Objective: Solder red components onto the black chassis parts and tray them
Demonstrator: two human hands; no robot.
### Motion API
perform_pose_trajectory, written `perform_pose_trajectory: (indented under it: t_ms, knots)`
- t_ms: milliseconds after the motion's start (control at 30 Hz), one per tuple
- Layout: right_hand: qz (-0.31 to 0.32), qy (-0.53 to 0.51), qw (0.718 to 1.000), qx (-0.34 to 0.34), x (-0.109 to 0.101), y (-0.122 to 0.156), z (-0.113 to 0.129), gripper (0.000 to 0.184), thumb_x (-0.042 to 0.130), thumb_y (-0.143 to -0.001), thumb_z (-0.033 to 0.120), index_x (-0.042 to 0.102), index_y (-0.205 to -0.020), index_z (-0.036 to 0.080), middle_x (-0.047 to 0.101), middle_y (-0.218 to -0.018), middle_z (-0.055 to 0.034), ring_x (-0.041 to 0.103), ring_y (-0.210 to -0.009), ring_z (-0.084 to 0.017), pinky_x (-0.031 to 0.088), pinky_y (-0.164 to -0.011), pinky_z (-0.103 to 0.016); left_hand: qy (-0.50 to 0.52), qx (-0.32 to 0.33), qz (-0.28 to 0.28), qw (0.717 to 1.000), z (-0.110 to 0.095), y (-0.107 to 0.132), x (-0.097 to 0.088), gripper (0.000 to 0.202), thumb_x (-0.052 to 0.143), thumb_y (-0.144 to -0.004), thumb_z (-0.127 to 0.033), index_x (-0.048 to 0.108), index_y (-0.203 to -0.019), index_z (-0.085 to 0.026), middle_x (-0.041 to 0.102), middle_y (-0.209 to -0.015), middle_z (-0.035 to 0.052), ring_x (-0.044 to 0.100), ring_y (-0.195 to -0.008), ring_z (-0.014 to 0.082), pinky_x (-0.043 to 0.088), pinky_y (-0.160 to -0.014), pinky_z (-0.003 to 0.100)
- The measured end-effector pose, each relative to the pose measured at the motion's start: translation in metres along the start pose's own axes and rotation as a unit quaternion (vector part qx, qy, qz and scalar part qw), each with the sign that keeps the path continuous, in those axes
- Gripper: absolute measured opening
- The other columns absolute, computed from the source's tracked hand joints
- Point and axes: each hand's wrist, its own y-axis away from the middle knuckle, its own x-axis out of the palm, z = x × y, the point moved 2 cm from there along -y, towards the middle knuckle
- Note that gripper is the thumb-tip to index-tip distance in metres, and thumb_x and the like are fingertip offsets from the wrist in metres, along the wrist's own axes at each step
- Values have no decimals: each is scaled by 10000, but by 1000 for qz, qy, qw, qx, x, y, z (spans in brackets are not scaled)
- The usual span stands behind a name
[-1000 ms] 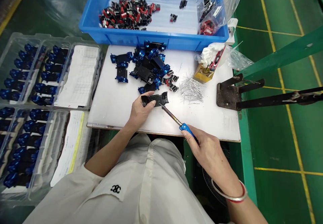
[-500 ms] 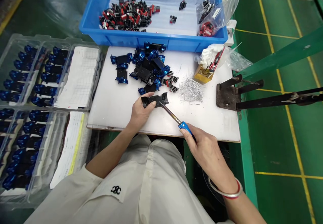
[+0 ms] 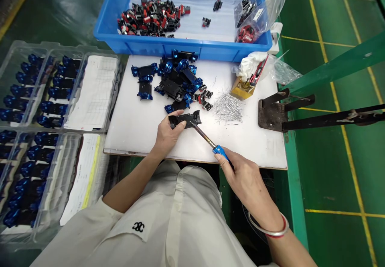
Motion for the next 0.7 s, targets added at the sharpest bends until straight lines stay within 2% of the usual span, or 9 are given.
perform_pose_trajectory:
  t_ms: [333, 700]
  knots:
    - [-2, 11, 1000, -12, 4, 1, 0, 637, 293, -986, 661, 743, -977, 209, 626, -572, -31, 564, -486, -197, 421, -506, -293, 2, 0, 3, 1000, 0, 0, 0, 396, 646, -815, -248, 650, -1202, -163, 723, -1146, 65, 673, -1033, 188, 545, -905, 288]
    - [3, 29, 999, -21, 5, 3, 3, 574, 286, -1008, 613, 686, -870, 225, 617, -585, -32, 580, -504, -196, 408, -515, -283, -5, 0, 3, 1000, -1, 0, 0, 388, 646, -809, -248, 655, -1189, -173, 730, -1105, 65, 674, -1012, 196, 547, -898, 305]
